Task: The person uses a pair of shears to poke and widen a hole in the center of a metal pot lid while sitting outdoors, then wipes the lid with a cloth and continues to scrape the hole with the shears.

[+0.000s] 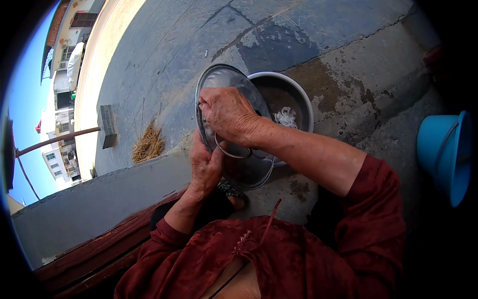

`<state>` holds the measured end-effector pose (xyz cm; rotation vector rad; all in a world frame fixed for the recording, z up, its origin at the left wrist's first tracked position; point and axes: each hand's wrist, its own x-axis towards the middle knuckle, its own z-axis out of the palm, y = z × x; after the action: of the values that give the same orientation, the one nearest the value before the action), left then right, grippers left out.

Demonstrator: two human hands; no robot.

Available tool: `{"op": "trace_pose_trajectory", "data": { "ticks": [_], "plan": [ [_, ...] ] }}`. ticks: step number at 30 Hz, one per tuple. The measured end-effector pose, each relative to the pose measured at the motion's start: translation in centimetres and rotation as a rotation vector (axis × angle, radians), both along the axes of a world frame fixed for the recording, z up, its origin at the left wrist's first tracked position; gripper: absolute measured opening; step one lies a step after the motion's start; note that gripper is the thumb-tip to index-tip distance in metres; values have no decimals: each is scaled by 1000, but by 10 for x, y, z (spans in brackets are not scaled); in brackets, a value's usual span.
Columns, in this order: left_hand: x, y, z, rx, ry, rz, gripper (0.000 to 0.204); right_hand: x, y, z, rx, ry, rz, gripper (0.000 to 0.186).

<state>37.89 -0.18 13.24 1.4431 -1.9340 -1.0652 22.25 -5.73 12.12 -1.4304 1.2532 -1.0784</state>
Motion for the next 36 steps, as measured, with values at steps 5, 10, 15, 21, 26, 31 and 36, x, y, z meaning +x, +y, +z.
{"op": "trace_pose_trajectory", "data": {
  "ticks": [5, 10, 15, 21, 26, 31, 36],
  "plan": [
    [-1, 0, -2, 63, 17, 35, 42, 1, 26, -3, -37, -32, 2, 18],
    [0, -2, 0, 16, -9, 11, 43, -1, 21, 0, -11, -10, 29, 18],
    [-2, -3, -4, -61, -23, -15, 49, 0, 26, -3, -18, -43, 11, 19],
    [-1, -3, -3, -99, -36, -46, 50, 1, 18, 1, 16, -114, 12, 20],
    [1, -3, -2, -12, 14, 6, 50, 5, 14, 3, -17, -32, -6, 18],
    [-2, 0, 2, 52, -18, 7, 49, -1, -12, -5, -57, 36, -50, 18],
    [0, -1, 0, 12, 1, 33, 48, 4, 17, -1, -59, -48, -41, 17]
  ]
}}
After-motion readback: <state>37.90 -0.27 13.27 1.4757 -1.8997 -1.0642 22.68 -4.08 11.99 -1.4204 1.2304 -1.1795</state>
